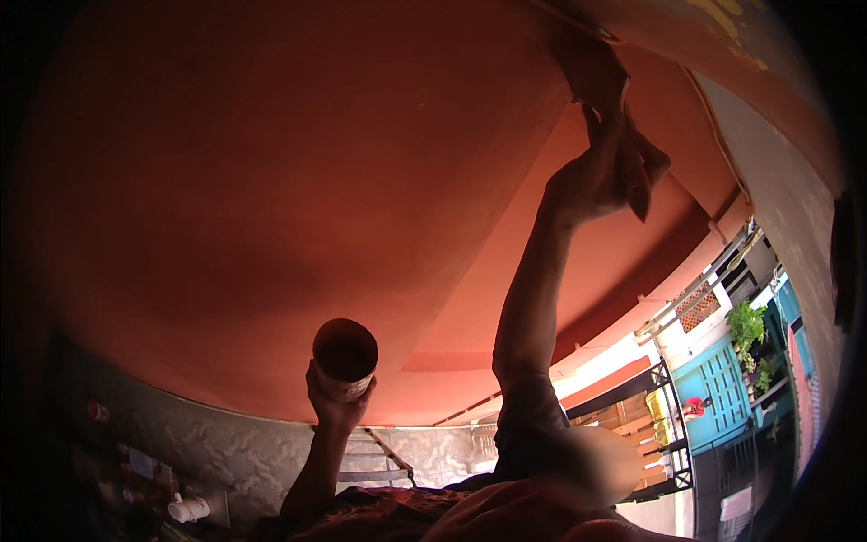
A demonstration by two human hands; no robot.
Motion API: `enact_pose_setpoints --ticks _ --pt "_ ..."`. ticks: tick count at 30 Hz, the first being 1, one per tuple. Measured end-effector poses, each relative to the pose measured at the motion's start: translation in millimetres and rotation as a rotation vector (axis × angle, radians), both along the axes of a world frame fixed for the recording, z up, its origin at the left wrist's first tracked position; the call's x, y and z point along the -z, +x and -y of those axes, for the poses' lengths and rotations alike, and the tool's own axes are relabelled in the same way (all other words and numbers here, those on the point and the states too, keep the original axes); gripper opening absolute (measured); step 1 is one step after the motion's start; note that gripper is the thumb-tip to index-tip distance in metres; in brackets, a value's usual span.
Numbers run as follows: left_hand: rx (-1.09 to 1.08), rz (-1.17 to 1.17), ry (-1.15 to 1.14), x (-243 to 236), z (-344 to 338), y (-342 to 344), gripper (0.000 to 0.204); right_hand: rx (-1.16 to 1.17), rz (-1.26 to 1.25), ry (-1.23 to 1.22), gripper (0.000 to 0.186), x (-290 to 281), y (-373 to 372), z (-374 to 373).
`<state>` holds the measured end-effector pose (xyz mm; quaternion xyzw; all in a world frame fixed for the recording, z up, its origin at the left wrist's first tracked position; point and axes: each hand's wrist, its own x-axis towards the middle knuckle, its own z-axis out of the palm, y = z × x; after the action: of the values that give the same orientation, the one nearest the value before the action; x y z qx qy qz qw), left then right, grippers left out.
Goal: The person paints a ceiling using a paintbrush and a small container of paint. They repeatedly dip the brush into the container and apply paint to the ceiling surface.
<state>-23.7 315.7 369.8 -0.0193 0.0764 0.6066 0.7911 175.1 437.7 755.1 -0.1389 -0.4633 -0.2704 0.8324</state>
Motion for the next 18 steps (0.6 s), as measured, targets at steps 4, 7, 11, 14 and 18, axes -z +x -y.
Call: enact_pose_setpoints --ticks 4,7,11,14,18 --pt "0.004 0.024 0.013 6.2 -0.2 -2.6 0.066 0.308 0.591 0.127 0.01 17.9 -15.8 -0.7" --pt "0.072 0.041 0.123 26.1 -5.3 -3.1 0.066 0.412 0.937 0.209 0.011 1.9 -22.0 -13.0" --pt "0.111 0.048 0.176 26.8 -10.2 0.1 0.064 0.554 1.072 0.248 0.029 -25.9 -11.9 -41.4" --pt "-0.07 0.05 -0.028 0.3 -4.2 4.2 0.066 0.658 1.061 0.263 0.034 -38.0 -14.8 -43.8" --pt "-0.096 -0.031 -0.265 -8.7 -4.9 2.8 0.064 0.734 0.993 0.172 0.033 -38.7 -4.4 -37.0"
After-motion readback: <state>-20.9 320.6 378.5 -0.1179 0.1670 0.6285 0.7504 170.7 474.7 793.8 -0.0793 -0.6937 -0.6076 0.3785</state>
